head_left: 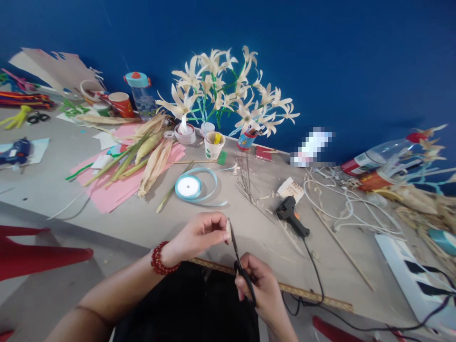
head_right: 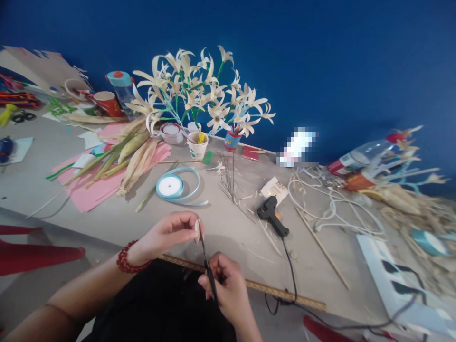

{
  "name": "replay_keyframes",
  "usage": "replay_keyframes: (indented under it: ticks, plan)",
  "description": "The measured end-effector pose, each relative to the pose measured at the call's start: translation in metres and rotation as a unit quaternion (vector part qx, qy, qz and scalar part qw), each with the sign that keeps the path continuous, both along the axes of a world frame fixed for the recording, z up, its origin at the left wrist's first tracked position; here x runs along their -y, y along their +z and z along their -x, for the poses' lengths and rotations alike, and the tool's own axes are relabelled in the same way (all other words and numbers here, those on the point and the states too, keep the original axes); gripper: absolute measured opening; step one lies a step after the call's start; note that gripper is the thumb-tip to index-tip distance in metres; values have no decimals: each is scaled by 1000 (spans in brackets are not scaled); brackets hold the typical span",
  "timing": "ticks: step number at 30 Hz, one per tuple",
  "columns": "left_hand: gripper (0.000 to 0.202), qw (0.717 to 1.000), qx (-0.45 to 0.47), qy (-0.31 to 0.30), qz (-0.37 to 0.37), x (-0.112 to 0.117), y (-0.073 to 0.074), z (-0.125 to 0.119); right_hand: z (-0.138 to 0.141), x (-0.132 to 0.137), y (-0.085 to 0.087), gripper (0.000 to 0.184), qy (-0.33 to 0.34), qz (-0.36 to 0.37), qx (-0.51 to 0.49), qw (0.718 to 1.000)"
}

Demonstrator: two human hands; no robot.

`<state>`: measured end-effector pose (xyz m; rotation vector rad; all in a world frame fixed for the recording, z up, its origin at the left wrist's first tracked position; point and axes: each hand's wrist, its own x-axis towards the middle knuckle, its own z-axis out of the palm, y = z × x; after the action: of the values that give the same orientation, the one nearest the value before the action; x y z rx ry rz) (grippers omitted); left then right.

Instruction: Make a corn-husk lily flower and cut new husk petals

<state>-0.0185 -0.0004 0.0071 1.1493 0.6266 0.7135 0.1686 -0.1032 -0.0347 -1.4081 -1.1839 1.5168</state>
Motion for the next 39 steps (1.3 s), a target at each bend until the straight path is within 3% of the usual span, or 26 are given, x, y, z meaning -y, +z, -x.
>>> replay_keyframes:
  ticks: [16, 21, 28, 39]
  plan:
    - [15, 991, -92, -27, -93, -2, 10, 0, -3, -4, -3, 56, 8, -10, -3, 1000]
    - [15, 991, -99, -28, -88, -2, 9, 0, -3, -3, -6, 56, 9, -5, -13, 1000]
    - [17, 996, -69, -34, -49, -3, 8, -1, -2, -7, 5, 53, 35, -14, -22, 999]
    - [23, 998, -41, -39, -17, -8, 4, -3, 2, -8, -10, 53, 17, -51, -24, 998]
